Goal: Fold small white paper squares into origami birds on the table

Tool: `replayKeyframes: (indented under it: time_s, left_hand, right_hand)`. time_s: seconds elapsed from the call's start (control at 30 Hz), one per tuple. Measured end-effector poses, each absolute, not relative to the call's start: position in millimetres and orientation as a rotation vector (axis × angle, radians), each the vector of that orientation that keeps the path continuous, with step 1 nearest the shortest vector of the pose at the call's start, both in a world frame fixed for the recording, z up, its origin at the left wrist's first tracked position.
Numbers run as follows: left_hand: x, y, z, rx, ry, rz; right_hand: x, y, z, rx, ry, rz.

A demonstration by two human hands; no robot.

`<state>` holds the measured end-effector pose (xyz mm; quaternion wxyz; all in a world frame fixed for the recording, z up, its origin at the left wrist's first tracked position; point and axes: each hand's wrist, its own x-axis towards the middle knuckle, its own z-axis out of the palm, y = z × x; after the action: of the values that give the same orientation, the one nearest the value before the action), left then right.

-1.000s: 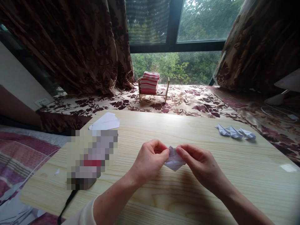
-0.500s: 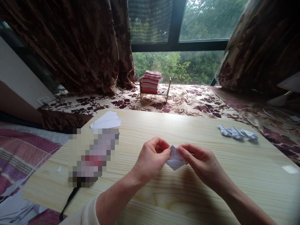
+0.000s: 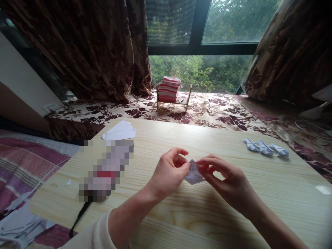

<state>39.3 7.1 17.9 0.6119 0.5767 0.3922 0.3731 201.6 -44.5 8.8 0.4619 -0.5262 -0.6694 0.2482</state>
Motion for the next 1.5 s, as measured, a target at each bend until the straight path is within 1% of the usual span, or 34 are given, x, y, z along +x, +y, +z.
replayKeyframes:
  time_s: [0.13,0.37,0.73,1.0,1.17,1.37,1.5]
  left_hand:
    - [38.9,5.9,18.6,1.353,0.912,0.850]
    - [38.5,3.1,21.8,1.423,0.913,0.833]
    - [39.4,2.5,23.1,1.462,0.904,0.838]
    - [40.0,2.7,20.6,1.479,0.886,0.849]
    - [39.6,1.5,19.9,1.536,0.890,0.829]
    - [41.0,-0.7,19.8,1.606,0.912,0.823]
    - [40.7,1.2,20.5,1.532,0.905,0.822]
  right_hand:
    - [201.0,-43.4,9.6,-1.260,-1.710,0.559]
    - [200.3,-41.8,7.5,-1.239,-1.683,0.606]
    - [196.5,-41.3,1.8,-1.336,-1.468,0.797]
    - [197.3,-41.1,1.8,-1.295,-1.288,0.991]
    - [200.8,-40.1,5.4,-1.358,-1.304,1.074]
    - [200.9,-40.0,9.5,-1.421,-1.403,1.056]
    - [198.6,-40.1,11.9,-1.414,-1.386,1.022]
